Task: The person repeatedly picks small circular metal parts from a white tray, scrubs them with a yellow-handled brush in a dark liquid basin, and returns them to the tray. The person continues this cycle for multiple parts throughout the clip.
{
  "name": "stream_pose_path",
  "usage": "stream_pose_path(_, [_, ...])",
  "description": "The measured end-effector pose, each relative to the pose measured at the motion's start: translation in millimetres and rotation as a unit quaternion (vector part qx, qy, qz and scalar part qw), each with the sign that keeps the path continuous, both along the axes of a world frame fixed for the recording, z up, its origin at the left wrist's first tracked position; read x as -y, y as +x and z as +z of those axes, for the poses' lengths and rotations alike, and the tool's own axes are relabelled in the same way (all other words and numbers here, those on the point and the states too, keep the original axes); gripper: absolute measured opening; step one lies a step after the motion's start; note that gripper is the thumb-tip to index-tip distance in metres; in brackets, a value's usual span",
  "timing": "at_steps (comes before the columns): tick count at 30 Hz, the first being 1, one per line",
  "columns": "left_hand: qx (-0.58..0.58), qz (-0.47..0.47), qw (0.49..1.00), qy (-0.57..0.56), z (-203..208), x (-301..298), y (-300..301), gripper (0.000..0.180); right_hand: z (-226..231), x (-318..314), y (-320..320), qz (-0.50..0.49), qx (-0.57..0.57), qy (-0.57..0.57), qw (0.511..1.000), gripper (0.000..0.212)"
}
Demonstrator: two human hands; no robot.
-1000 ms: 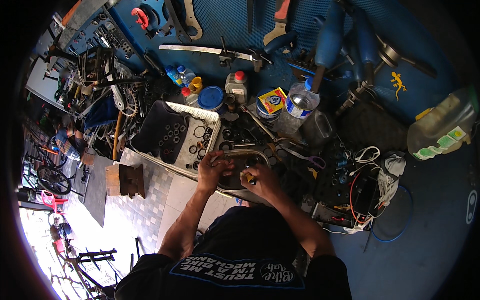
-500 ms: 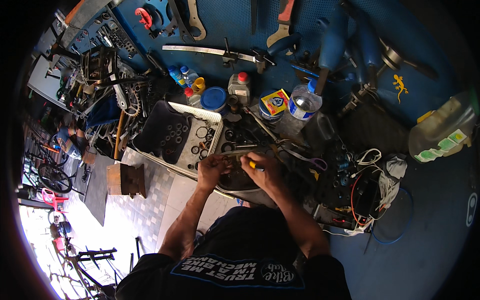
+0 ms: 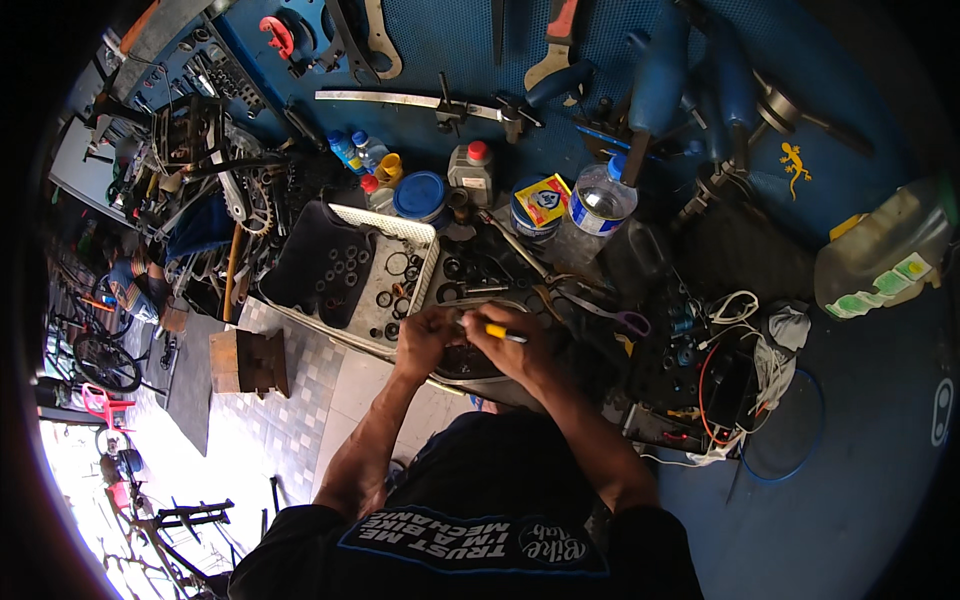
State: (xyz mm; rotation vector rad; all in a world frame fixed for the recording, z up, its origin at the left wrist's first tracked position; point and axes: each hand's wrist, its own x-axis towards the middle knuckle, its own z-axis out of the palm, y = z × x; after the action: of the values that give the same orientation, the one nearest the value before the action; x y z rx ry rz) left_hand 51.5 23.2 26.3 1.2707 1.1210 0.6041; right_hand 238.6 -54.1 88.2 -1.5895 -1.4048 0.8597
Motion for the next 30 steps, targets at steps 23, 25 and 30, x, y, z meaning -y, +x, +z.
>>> stream_pose_path(23, [0.122,-0.012,0.982,-0.141,-30,2,0,0.028,-52,29,20,0.007,0.124,-0.049,0.991,0.024])
stream_pose_path(25, [0.175,0.028,0.972,-0.151,-38,6,0,0.029,-56,33,18,0.057,0.128,0.003,0.99,0.022])
stream_pose_path(30, [0.184,0.056,0.971,-0.144,-38,7,-6,0.032,-71,38,13,0.106,0.166,0.033,0.98,0.021])
